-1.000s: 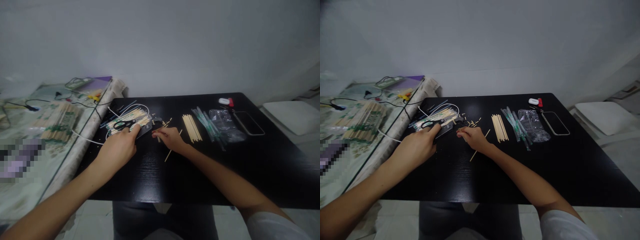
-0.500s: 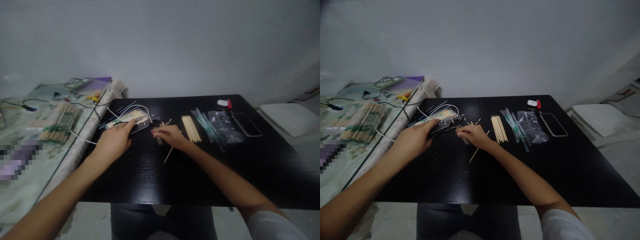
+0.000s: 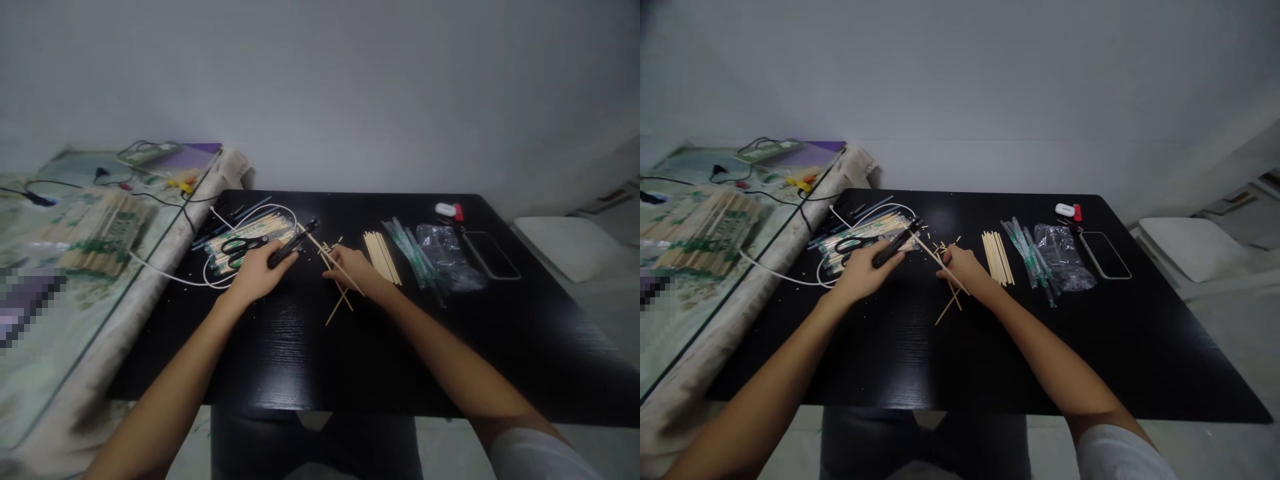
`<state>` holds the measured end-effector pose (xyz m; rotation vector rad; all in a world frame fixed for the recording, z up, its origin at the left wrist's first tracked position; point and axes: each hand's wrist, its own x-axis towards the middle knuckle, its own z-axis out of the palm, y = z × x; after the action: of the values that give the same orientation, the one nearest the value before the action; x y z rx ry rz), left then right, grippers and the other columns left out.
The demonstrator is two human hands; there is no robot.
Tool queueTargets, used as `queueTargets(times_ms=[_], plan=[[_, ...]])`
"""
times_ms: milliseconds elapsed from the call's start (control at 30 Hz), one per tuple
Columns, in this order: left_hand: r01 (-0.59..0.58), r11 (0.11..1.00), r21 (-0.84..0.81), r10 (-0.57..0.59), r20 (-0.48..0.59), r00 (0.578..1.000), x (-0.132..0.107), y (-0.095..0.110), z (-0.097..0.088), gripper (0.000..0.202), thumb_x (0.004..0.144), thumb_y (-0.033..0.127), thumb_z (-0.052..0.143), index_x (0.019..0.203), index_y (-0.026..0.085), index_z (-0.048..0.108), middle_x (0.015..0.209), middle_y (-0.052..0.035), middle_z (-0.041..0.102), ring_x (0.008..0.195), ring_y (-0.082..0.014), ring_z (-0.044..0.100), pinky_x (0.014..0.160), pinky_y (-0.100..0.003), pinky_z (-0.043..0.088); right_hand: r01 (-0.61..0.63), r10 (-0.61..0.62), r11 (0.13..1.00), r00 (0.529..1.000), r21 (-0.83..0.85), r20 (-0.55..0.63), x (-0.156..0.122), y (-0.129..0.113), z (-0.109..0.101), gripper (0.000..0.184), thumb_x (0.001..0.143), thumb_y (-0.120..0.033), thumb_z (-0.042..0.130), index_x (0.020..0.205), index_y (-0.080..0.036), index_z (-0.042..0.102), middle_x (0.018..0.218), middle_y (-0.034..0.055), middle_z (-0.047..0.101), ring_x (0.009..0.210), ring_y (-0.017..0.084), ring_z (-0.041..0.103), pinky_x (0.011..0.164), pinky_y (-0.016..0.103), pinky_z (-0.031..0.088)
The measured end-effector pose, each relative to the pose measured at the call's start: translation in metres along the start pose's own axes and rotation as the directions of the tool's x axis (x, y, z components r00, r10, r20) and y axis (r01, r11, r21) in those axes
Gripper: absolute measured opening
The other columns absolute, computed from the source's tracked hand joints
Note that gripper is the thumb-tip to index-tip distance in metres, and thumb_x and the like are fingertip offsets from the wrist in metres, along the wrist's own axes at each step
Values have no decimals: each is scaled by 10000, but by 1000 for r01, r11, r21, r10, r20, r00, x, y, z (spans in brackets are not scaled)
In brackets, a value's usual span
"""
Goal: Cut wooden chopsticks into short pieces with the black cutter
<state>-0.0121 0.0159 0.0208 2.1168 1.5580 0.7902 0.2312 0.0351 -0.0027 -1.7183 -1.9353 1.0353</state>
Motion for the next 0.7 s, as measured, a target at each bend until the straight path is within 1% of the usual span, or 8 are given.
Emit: queueTargets(times_ms=[100,200,367,433,500,533,600,700], plan=[[-39,997,-73,45,85,995,-1,-2,11,462,963,614,526,847,184,651,801,-18,658,767,-200,580,734,-322,404,81,-82,994,996,-67,-16,1,2,7,274,744,-184,865,763,-191,592,713,-9,682,658,142,625,613,243,432],[-47,994,-94,59,130,990,-3,-11,17,513,983,635,469,771,188,605,758,-11,629,739,-192,554,717,-324,385,144,-145,986,989,-85,-5,1,5,13,284,763,-197,851,693,-189,576,672,-11,652,658,144,608,621,250,420],[-40,994,-104,57,163,985,-8,-18,23,503,987,625,470,743,196,565,713,4,594,713,-179,533,703,-313,385,124,-126,991,992,51,30,-1,9,20,248,835,-210,775,711,-196,560,613,-23,617,537,131,575,541,246,400],[-44,993,-111,62,161,985,-9,-17,24,486,987,617,479,761,196,572,722,4,599,725,-181,535,721,-312,390,146,-146,988,989,47,4,0,10,20,272,829,-234,781,680,-196,556,598,-19,609,549,136,573,548,250,403],[-39,994,-105,55,155,986,-11,-16,24,477,994,610,472,782,197,581,730,2,603,725,-182,538,734,-317,389,174,-172,982,985,67,-33,1,8,17,297,866,-294,744,651,-192,566,603,-1,619,581,145,582,566,257,421],[-30,995,-96,44,148,988,-12,-15,24,474,996,611,468,797,197,588,733,1,606,722,-184,542,737,-321,388,182,-179,975,983,126,-36,1,7,15,308,902,-339,698,659,-190,583,618,10,632,593,149,591,571,260,438],[-3,997,-80,14,130,991,-13,-14,24,471,998,614,459,828,197,597,743,-4,615,723,-192,554,737,-328,388,175,-181,928,983,330,-12,0,1,11,341,962,-426,597,722,-184,624,668,26,661,603,149,610,571,264,478],[29,996,-83,-20,108,994,-14,-13,24,477,1003,620,435,842,201,599,759,-12,633,739,-204,571,728,-332,393,155,-203,784,979,600,12,-6,-8,9,347,940,-508,601,840,-181,658,714,19,662,563,128,595,509,247,482]])
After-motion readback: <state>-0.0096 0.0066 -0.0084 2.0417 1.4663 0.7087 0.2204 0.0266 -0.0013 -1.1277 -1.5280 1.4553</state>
